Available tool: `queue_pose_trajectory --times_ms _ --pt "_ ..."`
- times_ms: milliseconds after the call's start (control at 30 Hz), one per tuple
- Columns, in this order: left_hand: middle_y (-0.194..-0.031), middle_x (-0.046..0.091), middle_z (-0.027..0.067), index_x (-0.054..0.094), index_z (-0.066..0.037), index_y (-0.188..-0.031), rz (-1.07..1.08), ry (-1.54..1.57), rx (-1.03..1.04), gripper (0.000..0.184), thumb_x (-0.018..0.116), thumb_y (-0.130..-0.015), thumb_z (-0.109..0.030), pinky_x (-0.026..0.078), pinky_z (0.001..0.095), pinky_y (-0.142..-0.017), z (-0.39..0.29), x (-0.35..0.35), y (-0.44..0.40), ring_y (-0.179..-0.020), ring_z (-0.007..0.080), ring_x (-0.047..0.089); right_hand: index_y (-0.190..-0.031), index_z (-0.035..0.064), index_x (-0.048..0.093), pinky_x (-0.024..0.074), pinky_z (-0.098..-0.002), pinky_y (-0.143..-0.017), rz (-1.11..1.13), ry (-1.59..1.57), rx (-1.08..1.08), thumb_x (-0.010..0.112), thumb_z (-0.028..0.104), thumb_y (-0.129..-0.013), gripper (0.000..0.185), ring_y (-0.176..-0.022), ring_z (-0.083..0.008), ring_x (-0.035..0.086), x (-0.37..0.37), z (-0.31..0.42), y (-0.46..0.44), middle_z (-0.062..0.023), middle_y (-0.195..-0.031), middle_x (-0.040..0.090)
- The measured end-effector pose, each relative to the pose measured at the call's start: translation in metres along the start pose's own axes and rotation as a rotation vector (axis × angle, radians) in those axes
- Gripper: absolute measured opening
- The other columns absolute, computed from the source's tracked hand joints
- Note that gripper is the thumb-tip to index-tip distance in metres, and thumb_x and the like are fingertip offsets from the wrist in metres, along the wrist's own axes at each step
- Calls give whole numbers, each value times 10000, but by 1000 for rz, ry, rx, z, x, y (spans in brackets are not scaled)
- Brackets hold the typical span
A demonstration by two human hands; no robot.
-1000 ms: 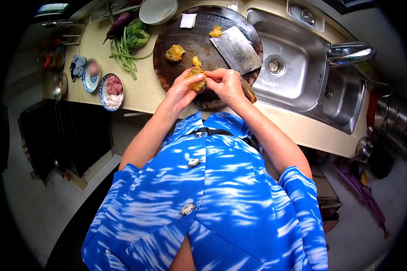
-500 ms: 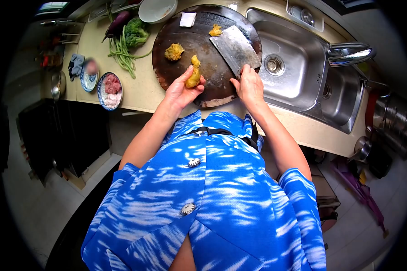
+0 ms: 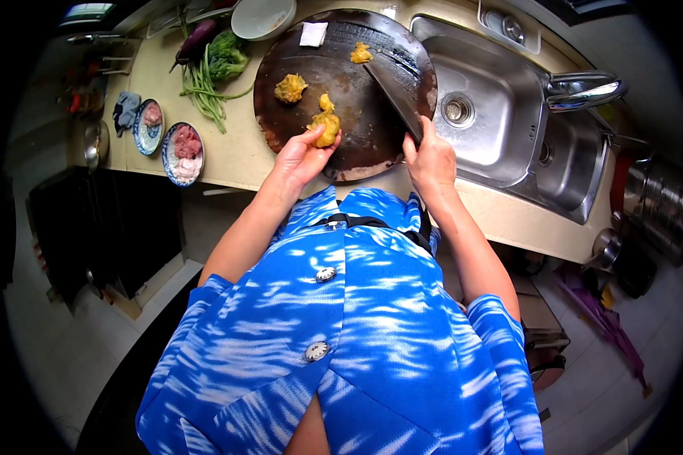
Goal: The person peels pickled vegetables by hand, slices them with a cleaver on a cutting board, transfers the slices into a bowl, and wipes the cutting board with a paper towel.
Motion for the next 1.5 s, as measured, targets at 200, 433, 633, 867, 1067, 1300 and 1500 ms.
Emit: queue_pose_trajectory --times_ms 200,433,633,867,1067,1300,1500 --pt "-1115 576 129 537 -19 -1131 -25 -10 72 270 603 -874 -66 468 402 -914 6 4 -4 -1041 231 558 -1188 80 552 499 -410 -600 34 43 -291 649 117 -748 453 -650 -319 627 -10 21 20 -143 -731 637" --pt "-1104 597 40 550 -129 -1136 -99 -34 103 271 572 -899 -257 472 338 -920 9 6 1 -1035 186 568 -1232 89 546 483 -394 -562 126 26 -535 648 24 -646 599 -618 -288 596 0 52 32 -102 -705 581" --pt "-1095 614 80 558 -90 -1127 -195 21 108 286 580 -889 -247 495 387 -917 10 5 5 -1028 228 586 -1222 83 551 484 -392 -558 111 41 -576 649 25 -641 592 -605 -275 593 7 54 32 -97 -690 574" --pt "-1164 590 110 549 -80 -1160 -153 80 -8 341 555 -896 -296 480 409 -940 2 7 10 -1068 259 574 -1221 99 565 477 -374 -523 59 76 -614 629 10 -650 581 -560 -249 573 7 53 28 -75 -636 536" --pt "-1195 560 139 504 -48 -1213 49 -55 -16 433 603 -872 -295 441 422 -982 -3 2 10 -1104 267 544 -1217 115 578 471 -372 -506 12 72 -625 615 3 -627 602 -534 -241 560 3 45 24 -65 -604 514" --pt "-1096 597 128 512 -35 -1179 247 -293 -157 357 617 -871 -182 490 418 -867 -13 24 18 -1015 258 580 -1192 132 586 485 -379 -532 58 79 -594 629 29 -639 565 -577 -263 588 8 20 8 -75 -654 572" --pt "-1083 559 123 465 -28 -1174 341 -219 -81 304 574 -899 -101 510 401 -801 -14 29 26 -941 251 572 -1237 135 557 503 -394 -626 6 -12 -455 635 32 -684 568 -678 -302 624 -7 12 -3 -131 -795 642"
Point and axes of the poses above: each hand's wrist, its own y-axis away from the middle knuckle, its own x-axis out of the palm, z = x × y, the point moved 5 cm from there along -y, towards the middle knuckle
